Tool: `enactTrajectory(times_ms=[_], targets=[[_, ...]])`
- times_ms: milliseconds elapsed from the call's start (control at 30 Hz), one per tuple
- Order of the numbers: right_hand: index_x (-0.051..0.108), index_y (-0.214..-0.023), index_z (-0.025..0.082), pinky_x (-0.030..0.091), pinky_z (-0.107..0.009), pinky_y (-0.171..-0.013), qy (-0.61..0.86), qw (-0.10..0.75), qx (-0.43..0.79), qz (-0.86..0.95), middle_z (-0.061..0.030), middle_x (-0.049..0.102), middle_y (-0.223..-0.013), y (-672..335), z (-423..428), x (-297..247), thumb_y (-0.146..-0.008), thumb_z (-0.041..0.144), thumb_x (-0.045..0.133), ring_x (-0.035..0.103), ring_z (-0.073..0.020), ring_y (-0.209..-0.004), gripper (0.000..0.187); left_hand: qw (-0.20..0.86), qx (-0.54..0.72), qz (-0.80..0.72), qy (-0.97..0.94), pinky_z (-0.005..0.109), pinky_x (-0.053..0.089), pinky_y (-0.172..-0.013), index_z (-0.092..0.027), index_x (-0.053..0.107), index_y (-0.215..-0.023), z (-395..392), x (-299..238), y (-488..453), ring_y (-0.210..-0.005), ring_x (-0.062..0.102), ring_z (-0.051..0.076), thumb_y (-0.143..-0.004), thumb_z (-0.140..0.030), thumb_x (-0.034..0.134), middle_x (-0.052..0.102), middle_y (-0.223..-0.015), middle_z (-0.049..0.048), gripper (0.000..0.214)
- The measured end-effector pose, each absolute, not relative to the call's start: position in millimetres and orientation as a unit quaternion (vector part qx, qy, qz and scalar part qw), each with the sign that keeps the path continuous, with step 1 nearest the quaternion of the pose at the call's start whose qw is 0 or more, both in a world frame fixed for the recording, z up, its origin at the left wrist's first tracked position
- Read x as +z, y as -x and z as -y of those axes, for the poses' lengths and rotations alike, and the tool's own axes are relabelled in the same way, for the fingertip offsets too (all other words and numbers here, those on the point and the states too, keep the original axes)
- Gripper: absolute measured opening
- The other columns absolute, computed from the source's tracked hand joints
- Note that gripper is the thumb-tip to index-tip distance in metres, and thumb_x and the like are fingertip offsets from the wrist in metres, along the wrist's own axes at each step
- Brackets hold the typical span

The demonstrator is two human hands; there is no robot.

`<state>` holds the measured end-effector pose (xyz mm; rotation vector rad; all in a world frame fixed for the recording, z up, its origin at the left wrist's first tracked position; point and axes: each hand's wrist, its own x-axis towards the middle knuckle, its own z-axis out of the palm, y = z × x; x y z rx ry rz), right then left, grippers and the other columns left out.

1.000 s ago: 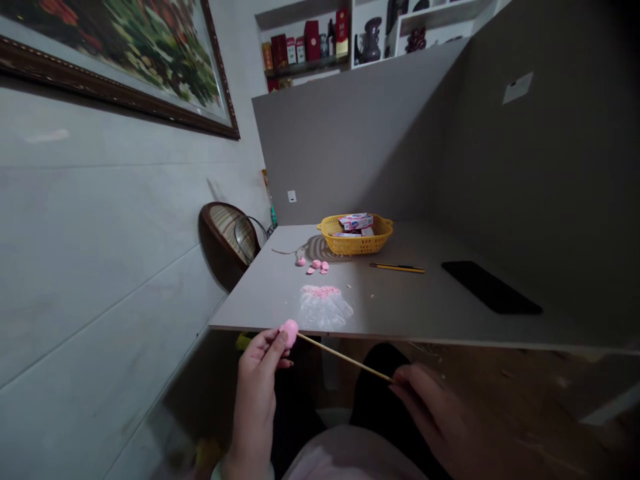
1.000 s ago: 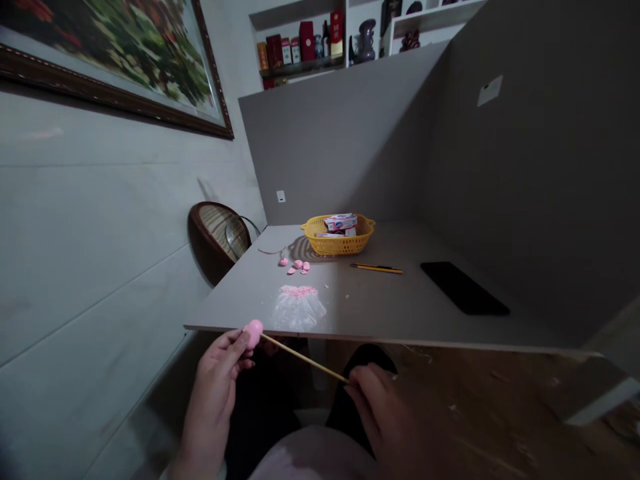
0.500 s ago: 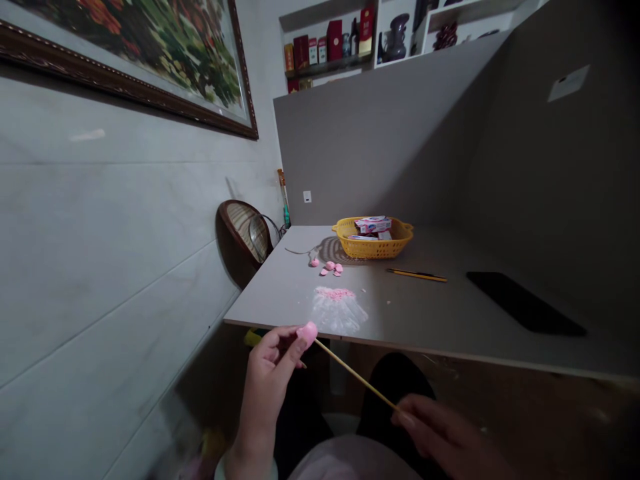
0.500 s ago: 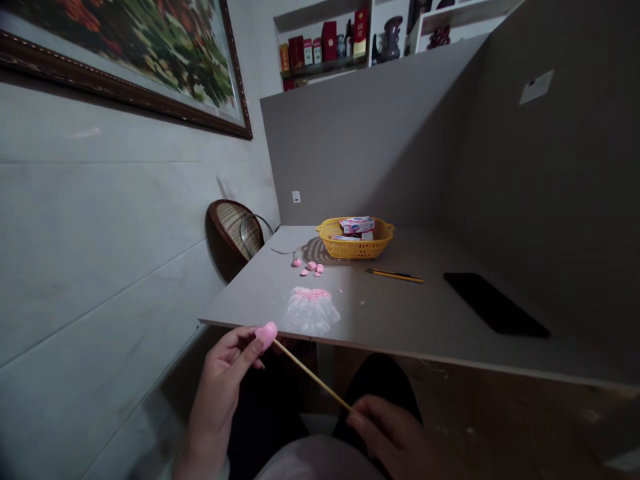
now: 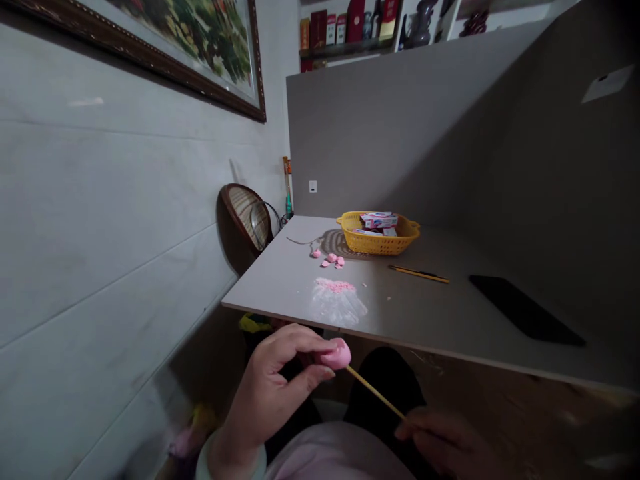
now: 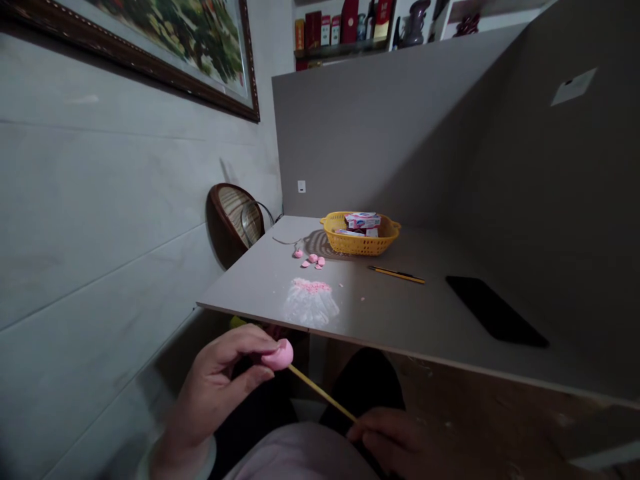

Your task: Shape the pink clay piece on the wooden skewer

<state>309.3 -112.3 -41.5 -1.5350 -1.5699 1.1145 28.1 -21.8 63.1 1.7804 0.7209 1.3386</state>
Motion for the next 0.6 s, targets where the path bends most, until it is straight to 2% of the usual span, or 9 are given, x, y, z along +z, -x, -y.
enactTrajectory(times_ms=[100,167,300,367,500,600], targets=[[0.082,-0.089,0.036,0.054,-0.031,-0.069,0.580,0.350,0.372,0.635,-0.0026,0.077,-0.086,-310.9,108.2,-44.3,-0.090,0.039,0.062,0.070,-0.0205,-0.075,0.020,0.402,0.531,-0.316,-0.676,0.036,0.060,-0.072,-0.028,0.083,-0.101,23.3,59.9,-30.1,-0.081,0.075,0.027,-0.078,-0.024,0.082,0.080,-0.095,0.0113,0.023],[0.082,-0.091,0.037,0.056,-0.032,-0.076,0.572,0.362,0.343,0.651,-0.0030,0.077,-0.088,-311.2,106.2,-47.3,-0.092,0.038,0.061,0.071,-0.0219,-0.082,0.021,0.397,0.526,-0.321,-0.681,0.032,0.059,-0.067,-0.028,0.083,-0.100,23.8,58.1,-30.2,-0.079,0.073,0.025,-0.079,-0.024,0.082,0.079,-0.095,0.0113,0.021],[0.083,-0.093,0.034,0.058,-0.031,-0.072,0.563,0.382,0.307,0.666,-0.0037,0.074,-0.081,-313.5,104.9,-55.5,-0.095,0.046,0.061,0.071,-0.0210,-0.076,0.025,0.377,0.523,-0.273,-0.714,0.029,0.057,-0.064,-0.026,0.083,-0.096,26.0,58.7,-26.8,-0.081,0.072,0.024,-0.079,-0.018,0.082,0.078,-0.091,0.0100,0.019],[0.084,-0.092,0.033,0.058,-0.030,-0.069,0.561,0.395,0.286,0.668,-0.0039,0.073,-0.078,-315.0,104.9,-59.9,-0.094,0.054,0.061,0.071,-0.0202,-0.074,0.030,0.392,0.518,-0.234,-0.723,0.027,0.058,-0.067,-0.026,0.082,-0.101,27.0,57.7,-24.5,-0.088,0.073,0.024,-0.079,-0.014,0.081,0.079,-0.098,0.0102,0.025],[0.084,-0.094,0.032,0.059,-0.029,-0.070,0.564,0.414,0.259,0.667,-0.0040,0.074,-0.081,-315.8,105.6,-65.0,-0.094,0.053,0.062,0.072,-0.0198,-0.076,0.030,0.487,0.492,-0.190,-0.696,0.027,0.060,-0.079,-0.028,0.075,-0.120,27.5,50.3,-22.0,-0.107,0.072,0.024,-0.085,-0.014,0.077,0.075,-0.124,0.0105,0.038],[0.083,-0.097,0.034,0.059,-0.027,-0.069,0.563,0.418,0.258,0.665,-0.0024,0.074,-0.081,-314.9,106.4,-65.8,-0.094,0.045,0.063,0.073,-0.0187,-0.076,0.022,0.572,0.477,-0.167,-0.646,0.026,0.060,-0.080,-0.030,0.071,-0.127,27.5,45.6,-23.1,-0.105,0.073,0.022,-0.085,-0.021,0.080,0.075,-0.126,0.0091,0.044]])
